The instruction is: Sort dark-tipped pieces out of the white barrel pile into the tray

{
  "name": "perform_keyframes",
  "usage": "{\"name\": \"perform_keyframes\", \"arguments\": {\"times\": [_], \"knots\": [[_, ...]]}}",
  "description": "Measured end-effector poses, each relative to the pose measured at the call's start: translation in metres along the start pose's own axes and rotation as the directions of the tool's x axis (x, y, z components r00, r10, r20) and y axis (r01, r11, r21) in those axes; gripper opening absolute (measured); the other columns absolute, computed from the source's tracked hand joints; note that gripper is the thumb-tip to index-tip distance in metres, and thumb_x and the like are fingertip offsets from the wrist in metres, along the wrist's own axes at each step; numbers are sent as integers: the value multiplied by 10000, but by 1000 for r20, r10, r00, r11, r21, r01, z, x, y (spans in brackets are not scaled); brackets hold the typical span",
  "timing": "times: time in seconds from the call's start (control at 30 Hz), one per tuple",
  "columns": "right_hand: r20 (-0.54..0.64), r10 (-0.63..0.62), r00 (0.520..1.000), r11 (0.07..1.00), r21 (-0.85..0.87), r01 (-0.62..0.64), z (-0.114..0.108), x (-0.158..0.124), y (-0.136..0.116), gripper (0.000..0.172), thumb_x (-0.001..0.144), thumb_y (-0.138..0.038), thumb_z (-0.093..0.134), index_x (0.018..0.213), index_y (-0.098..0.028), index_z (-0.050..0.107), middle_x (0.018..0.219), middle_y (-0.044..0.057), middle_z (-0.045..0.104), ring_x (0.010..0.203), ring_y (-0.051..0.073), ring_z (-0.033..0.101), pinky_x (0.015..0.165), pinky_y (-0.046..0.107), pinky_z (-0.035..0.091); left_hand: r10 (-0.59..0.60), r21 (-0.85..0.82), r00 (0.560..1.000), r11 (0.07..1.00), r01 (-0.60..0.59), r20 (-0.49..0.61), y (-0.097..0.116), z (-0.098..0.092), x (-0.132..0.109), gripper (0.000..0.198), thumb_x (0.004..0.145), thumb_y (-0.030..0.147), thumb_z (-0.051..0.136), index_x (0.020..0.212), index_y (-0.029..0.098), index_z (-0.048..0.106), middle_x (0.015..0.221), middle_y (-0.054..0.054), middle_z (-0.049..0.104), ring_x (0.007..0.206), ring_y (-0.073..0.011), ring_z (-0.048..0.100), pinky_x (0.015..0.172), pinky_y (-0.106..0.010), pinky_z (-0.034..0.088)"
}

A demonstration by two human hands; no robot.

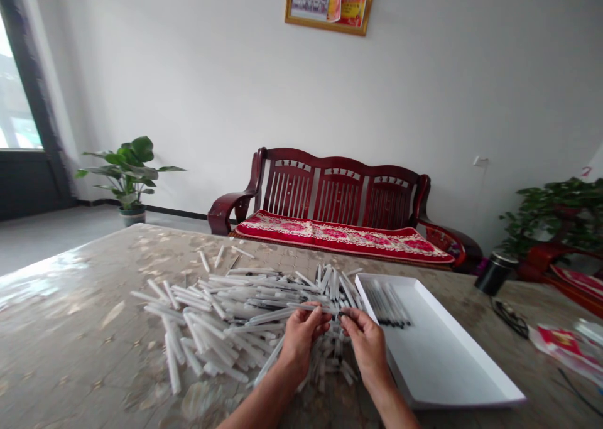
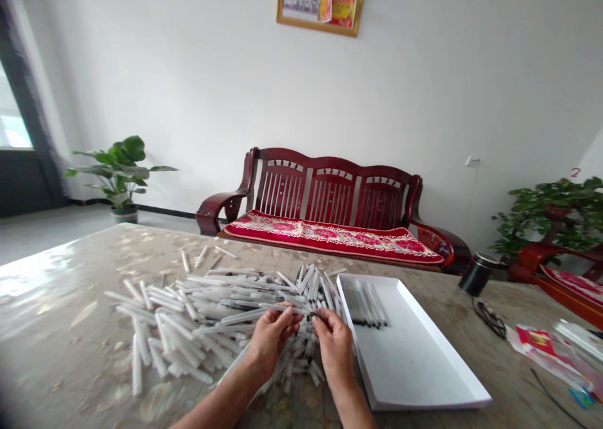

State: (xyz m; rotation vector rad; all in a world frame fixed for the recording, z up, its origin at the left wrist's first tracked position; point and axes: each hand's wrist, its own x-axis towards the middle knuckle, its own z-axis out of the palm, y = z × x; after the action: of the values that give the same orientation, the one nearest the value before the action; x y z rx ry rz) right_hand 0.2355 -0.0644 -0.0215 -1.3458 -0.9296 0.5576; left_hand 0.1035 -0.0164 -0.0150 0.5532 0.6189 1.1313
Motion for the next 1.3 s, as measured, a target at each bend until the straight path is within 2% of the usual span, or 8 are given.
{"name": "perform_keyframes", "arguments": {"times": [0.17, 0.53, 0.67, 0.77, 0.9, 1.07, 1.2, 1.3], "knots": [[4, -32, 999, 999, -31, 33, 0, 1, 5, 303, 686, -436, 716, 846, -183, 760, 788, 66, 756, 719, 230, 671, 647, 302, 525, 1, 5, 1000, 1000, -1, 17, -1, -1, -1, 448, 477, 344, 922, 793, 152, 669, 699, -19, 718, 669, -160, 700, 599, -231, 541], [-7, -31, 999, 999, -35, 31, 2, 1, 0, 320, 661, -460, 718, 812, -181, 761, 745, 67, 751, 650, 222, 652, 579, 291, 510, 11, 33, 1000, 999, -11, -14, -1, 0, 1, 453, 461, 366, 921, 772, 156, 667, 663, -11, 717, 638, -156, 690, 594, -238, 541], [1, -54, 999, 996, -75, 54, 4, 3, 5, 320, 686, -462, 698, 825, -180, 752, 747, 63, 746, 656, 222, 651, 598, 298, 517, 15, 44, 1000, 999, -14, -16, -1, 0, 1, 459, 450, 379, 921, 760, 153, 669, 650, -14, 714, 623, -156, 684, 591, -243, 539], [16, -96, 995, 987, -132, 97, 3, 3, 7, 304, 731, -462, 661, 840, -190, 740, 786, 67, 750, 703, 231, 670, 647, 309, 531, 12, 39, 1000, 999, -12, -3, -1, 0, 1, 461, 448, 385, 921, 760, 152, 674, 656, -14, 712, 622, -152, 680, 599, -245, 540], [61, -208, 976, 933, -289, 216, 1, 1, 2, 246, 818, -425, 583, 870, -224, 714, 855, 70, 753, 793, 239, 684, 712, 318, 522, 23, 46, 1000, 999, -23, 4, 1, 1, 0, 472, 447, 409, 919, 751, 149, 669, 647, -11, 705, 621, -150, 676, 601, -241, 537], [81, -314, 946, 845, -430, 317, 4, -2, -5, 254, 880, -455, 503, 787, -278, 659, 780, 57, 706, 731, 238, 642, 656, 331, 464, 41, 62, 999, 997, -42, 19, 0, 2, -1, 475, 467, 427, 911, 763, 146, 667, 639, -14, 706, 619, -152, 675, 601, -239, 532], [65, -251, 966, 858, -446, 253, 6, -1, -6, 365, 881, -549, 464, 675, -287, 612, 625, 41, 635, 575, 225, 561, 563, 335, 398, 38, 75, 999, 996, -40, 22, 0, 2, -2, 461, 480, 418, 906, 766, 147, 667, 645, -22, 712, 630, -161, 684, 606, -243, 533], [87, -197, 976, 891, -399, 216, 4, -1, -9, 385, 889, -560, 447, 713, -272, 632, 623, 33, 640, 567, 215, 563, 553, 324, 402, 29, 72, 1000, 997, -30, 12, 1, 3, -2, 449, 490, 402, 903, 775, 151, 664, 643, -16, 710, 633, -162, 686, 611, -246, 538]]}}
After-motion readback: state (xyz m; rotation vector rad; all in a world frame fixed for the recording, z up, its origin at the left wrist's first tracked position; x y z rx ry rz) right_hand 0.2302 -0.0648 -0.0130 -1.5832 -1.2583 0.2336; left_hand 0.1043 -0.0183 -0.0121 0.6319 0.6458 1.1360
